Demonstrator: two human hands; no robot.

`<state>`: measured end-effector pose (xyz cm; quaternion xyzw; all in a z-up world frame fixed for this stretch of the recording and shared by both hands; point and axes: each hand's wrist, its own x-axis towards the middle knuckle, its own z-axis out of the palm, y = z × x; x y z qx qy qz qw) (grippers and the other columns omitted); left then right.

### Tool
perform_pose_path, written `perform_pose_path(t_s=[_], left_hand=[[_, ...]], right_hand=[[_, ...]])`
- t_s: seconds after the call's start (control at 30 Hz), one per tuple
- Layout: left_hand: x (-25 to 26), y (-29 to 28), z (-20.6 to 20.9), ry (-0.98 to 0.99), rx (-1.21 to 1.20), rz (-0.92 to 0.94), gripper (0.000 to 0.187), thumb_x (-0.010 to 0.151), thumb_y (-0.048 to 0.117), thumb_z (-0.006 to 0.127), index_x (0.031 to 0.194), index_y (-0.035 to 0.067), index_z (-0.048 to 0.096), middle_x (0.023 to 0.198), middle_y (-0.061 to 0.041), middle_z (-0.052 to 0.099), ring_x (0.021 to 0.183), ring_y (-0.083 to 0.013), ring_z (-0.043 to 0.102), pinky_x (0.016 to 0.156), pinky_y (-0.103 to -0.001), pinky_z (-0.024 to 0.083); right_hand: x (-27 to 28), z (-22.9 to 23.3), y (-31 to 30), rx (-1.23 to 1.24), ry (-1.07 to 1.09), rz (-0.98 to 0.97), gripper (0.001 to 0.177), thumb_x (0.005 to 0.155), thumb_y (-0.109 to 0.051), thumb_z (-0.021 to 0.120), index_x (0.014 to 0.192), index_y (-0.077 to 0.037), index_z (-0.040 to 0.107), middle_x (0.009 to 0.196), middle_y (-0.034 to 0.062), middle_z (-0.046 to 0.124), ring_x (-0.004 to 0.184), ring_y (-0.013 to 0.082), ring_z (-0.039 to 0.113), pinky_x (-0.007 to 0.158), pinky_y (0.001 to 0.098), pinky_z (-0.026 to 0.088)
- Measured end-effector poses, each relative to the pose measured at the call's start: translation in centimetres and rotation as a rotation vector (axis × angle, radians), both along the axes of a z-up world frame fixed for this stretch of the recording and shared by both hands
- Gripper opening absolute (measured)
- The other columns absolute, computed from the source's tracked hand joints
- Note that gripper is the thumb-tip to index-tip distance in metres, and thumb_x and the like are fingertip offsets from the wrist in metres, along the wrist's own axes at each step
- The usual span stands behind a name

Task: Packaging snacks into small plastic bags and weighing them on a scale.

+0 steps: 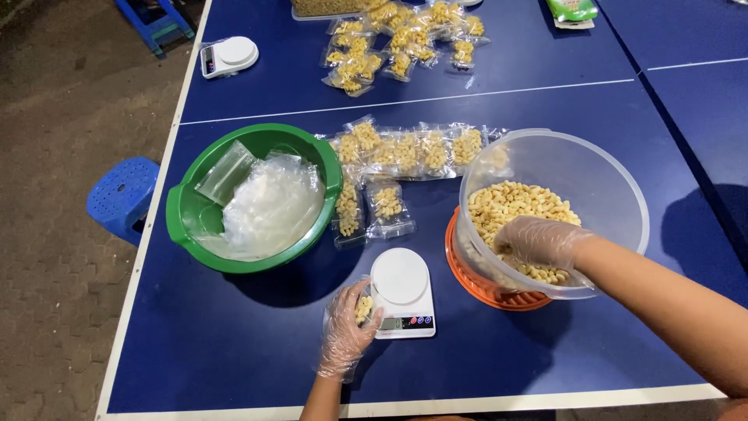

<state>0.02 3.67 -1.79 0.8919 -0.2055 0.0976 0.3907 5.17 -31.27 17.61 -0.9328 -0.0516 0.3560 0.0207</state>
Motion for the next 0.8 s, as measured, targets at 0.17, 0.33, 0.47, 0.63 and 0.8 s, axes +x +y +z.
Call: perform_pose_path(t_s=[0.17,0.33,0.47,0.63,0.8], left_hand=[[0.9,-0.2,-0.8,-0.005,-0.090,0.001,0.051,0.088,0.034,0.069,0.132,0.011,0.060,0.131,-0.011,0.068,0.117,-0.0317,0.066,0.101,-0.044,0.049],[1.7,-0.8,-1.1,-0.055,-0.144,0.054,0.049,0.088,0.030,0.069,0.132,0.010,0.061,0.127,-0.013,0.069,0.114,-0.0333,0.067,0.100,-0.043,0.049],[2.2,-0.8,-0.2,-0.031,-0.188,0.105,0.053,0.085,0.036,0.071,0.132,0.015,0.061,0.108,-0.013,0.069,0.099,-0.0370,0.069,0.089,-0.050,0.055],[2.1,-1.2,0.3,-0.081,-0.187,0.106,0.052,0.088,0.040,0.066,0.133,0.014,0.061,0.104,-0.012,0.067,0.096,-0.0348,0.069,0.089,-0.048,0.055],[1.1,-3.7,4.1,-0.135,-0.258,0.047,0.051,0.089,0.041,0.065,0.129,0.008,0.060,0.098,-0.013,0.064,0.090,-0.0373,0.068,0.087,-0.049,0.055]], right_hand=[[0.5,-1.9,-1.9,0.030,-0.110,0.038,0.022,0.080,-0.011,0.058,0.067,-0.029,0.057,0.069,-0.0071,0.041,0.069,0.0143,0.028,0.061,0.0310,0.024],[0.8,-1.9,-2.7,0.039,-0.160,0.041,0.029,0.091,-0.019,0.065,0.066,-0.023,0.050,0.064,-0.0048,0.039,0.063,0.0135,0.034,0.058,0.0298,0.032],[0.5,1.2,-1.8,0.067,-0.165,-0.194,0.024,0.098,-0.029,0.065,0.105,-0.014,0.082,0.102,0.0088,0.083,0.107,0.0319,0.076,0.095,0.0413,0.060],[-1.9,4.0,-0.2,0.159,-0.248,-0.263,0.027,0.101,-0.025,0.057,0.102,-0.007,0.077,0.105,0.0184,0.079,0.111,0.0397,0.072,0.094,0.0474,0.058],[-3.3,4.1,0.5,0.172,-0.331,-0.231,0.030,0.104,-0.025,0.049,0.105,-0.010,0.075,0.105,0.0147,0.078,0.107,0.0352,0.075,0.092,0.0436,0.061]])
